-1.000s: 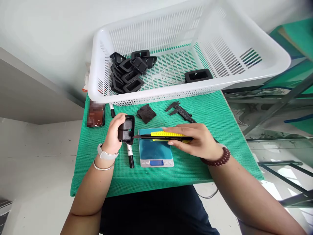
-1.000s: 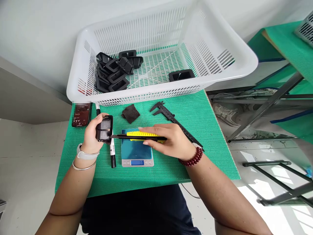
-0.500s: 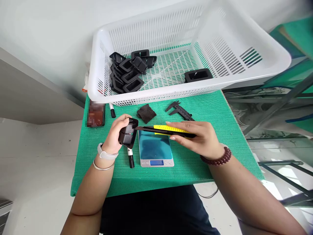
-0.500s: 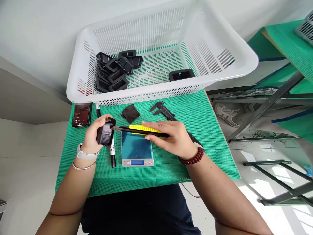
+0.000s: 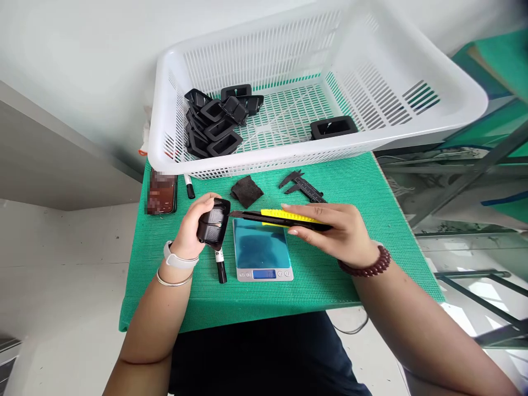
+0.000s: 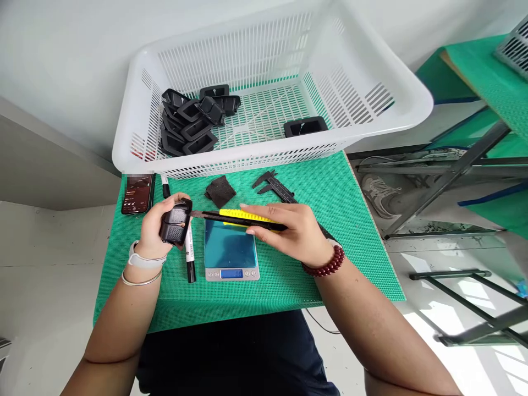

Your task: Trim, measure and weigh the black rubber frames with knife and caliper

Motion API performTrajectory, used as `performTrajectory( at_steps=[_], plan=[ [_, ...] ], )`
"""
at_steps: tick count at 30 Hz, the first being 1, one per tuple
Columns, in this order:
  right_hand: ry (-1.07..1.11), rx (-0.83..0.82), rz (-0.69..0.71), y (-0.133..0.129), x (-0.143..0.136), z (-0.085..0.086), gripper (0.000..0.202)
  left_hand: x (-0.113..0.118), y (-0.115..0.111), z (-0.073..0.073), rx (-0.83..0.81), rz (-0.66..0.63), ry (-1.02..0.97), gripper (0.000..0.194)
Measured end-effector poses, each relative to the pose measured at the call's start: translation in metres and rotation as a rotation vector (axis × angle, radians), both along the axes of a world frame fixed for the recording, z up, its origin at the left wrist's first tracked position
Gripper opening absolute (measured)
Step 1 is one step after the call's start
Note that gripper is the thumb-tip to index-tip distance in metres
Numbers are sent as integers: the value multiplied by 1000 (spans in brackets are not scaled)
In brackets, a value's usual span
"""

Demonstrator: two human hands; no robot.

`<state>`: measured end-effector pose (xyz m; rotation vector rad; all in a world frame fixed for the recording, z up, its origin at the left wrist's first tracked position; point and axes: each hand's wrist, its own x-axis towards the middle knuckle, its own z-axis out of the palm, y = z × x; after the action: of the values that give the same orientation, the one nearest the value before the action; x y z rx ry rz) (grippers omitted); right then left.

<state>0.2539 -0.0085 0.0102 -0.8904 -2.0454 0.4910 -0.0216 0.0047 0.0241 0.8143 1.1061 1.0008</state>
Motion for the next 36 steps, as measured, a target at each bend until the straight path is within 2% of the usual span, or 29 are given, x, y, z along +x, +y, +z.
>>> performTrajectory(
  at_steps=[4,9,13,17,21,25,29,34,36],
  plan=[
    [5,-8,-51,0,1,-1,34,0,0,0,-18,2,-11,28],
    [7,-41,11,0,-1,-2,33,1,0,2,-33,30,-6,28],
    [23,-19,-61,0,-2,-2,35,2,0,2,-42,15,-14,29],
    [2,-34,0,0,-1,0,33,2,1,2,-39,20,-5,28],
    [-3,-17,-49,1,0,1,35,2,1,1,-32,8,4,27],
    [-1,-29,17,0,0,1,36,2,2,0,-26,8,8,26],
    [-3,-37,-66,0,0,0,37,2,2,-1,-33,5,8,27],
    [-7,-32,20,-1,-1,0,34,2,2,0,-29,14,11,27],
    [-10,-30,-30,-2,-2,0,35,2,2,0,-40,23,17,27]
  ],
)
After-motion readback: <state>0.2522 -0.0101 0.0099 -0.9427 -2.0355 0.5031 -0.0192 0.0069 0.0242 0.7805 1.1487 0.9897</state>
